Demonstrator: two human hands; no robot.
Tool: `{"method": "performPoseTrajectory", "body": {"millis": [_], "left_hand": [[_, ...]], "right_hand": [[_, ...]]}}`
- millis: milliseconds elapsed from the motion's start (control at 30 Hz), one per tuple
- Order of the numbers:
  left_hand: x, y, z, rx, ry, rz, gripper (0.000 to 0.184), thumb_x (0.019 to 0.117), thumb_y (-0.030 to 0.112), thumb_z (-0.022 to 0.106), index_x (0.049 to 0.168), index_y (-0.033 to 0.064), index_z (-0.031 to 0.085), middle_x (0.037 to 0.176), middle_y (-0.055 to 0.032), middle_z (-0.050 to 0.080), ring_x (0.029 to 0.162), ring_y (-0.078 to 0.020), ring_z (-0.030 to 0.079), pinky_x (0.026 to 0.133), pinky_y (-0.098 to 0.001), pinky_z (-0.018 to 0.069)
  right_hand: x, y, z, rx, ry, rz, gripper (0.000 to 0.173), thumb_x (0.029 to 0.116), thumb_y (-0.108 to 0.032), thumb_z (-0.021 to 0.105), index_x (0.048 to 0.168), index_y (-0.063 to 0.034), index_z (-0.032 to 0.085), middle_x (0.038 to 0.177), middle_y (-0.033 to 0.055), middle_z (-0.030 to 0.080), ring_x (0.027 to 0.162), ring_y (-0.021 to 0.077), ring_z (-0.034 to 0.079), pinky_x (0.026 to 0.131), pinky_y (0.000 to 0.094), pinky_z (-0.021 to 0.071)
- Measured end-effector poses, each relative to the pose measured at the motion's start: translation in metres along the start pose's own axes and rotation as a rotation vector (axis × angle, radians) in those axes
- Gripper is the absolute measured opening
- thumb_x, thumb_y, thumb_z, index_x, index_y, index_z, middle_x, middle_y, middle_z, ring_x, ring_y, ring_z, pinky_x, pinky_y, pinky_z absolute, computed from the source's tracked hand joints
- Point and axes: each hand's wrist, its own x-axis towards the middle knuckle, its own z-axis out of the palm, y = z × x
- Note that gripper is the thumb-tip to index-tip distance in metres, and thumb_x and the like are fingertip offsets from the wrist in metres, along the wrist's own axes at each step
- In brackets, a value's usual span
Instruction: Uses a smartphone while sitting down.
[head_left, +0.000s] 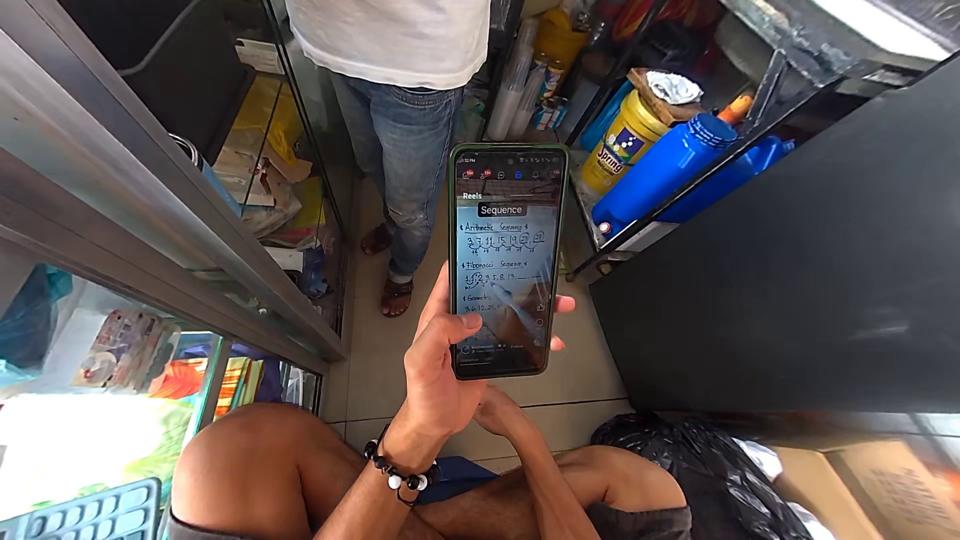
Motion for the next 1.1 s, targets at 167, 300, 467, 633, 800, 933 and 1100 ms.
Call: {"method": "performPoseTrajectory", "body": {"millis": [167,300,467,633,800,933,1100], "left_hand": [[0.000,0.003,0.000,0.016,0.020,0.014,0.050,0.0925,0.020,0.047,0.142,0.0213,0.047,0.126,-0.0220,0.063,0.113,-0.0390,0.065,0.091,-0.0542,0.0566],[0.000,0.004,0.000,0.012,0.022,0.018,0.050,0.0924,0.020,0.048,0.142,0.0202,0.046,0.124,-0.0222,0.064,0.112,-0.0387,0.066,0.091,-0.0540,0.0566],[0.001,0.005,0.000,0.008,0.024,0.041,0.047,0.0927,0.020,0.048,0.140,0.0182,0.048,0.123,-0.0236,0.064,0.112,-0.0396,0.066,0.090,-0.0551,0.0568],[0.001,0.008,0.000,0.015,0.022,0.043,0.051,0.0926,0.019,0.049,0.144,0.0205,0.045,0.127,-0.0224,0.062,0.113,-0.0390,0.065,0.090,-0.0550,0.0565],[0.001,0.011,-0.001,0.020,0.016,0.050,0.053,0.0906,0.016,0.050,0.143,0.0198,0.045,0.128,-0.0236,0.061,0.114,-0.0403,0.065,0.091,-0.0560,0.0561],[0.001,0.011,0.000,0.051,0.058,0.050,0.055,0.0886,0.009,0.046,0.142,0.0211,0.046,0.125,-0.0235,0.063,0.112,-0.0404,0.066,0.089,-0.0562,0.0571],[0.004,0.013,0.003,0.048,0.073,0.001,0.056,0.0973,0.047,0.058,0.145,0.0217,0.043,0.125,-0.0214,0.063,0.109,-0.0370,0.068,0.087,-0.0517,0.0597]], "right_hand": [[0.005,0.008,0.004,-0.025,0.016,-0.019,0.045,0.1081,-0.033,0.046,0.143,-0.0072,0.055,0.118,0.0174,0.069,0.108,0.0291,0.065,0.098,0.0489,0.0483],[0.004,0.007,0.001,-0.030,0.002,-0.017,0.045,0.1086,-0.033,0.045,0.144,-0.0065,0.054,0.121,0.0182,0.067,0.111,0.0293,0.064,0.101,0.0489,0.0459],[0.004,0.007,0.002,-0.053,0.012,-0.023,0.043,0.1080,-0.034,0.046,0.142,-0.0082,0.056,0.109,0.0166,0.069,0.100,0.0304,0.067,0.093,0.0511,0.0508],[0.006,0.009,0.002,-0.047,0.003,-0.024,0.044,0.1083,-0.035,0.045,0.143,-0.0091,0.055,0.110,0.0160,0.069,0.100,0.0296,0.067,0.093,0.0502,0.0510],[0.008,0.009,0.003,-0.039,-0.001,-0.013,0.044,0.1079,-0.035,0.045,0.143,-0.0091,0.055,0.109,0.0157,0.069,0.097,0.0295,0.067,0.091,0.0508,0.0512],[0.006,0.008,0.001,-0.039,-0.001,-0.024,0.044,0.1080,-0.034,0.045,0.143,-0.0083,0.055,0.110,0.0162,0.069,0.098,0.0298,0.067,0.091,0.0506,0.0513],[-0.004,-0.004,-0.005,-0.029,-0.014,-0.002,0.044,0.1095,-0.031,0.043,0.145,-0.0067,0.052,0.117,0.0168,0.068,0.105,0.0283,0.065,0.096,0.0475,0.0474]]}}
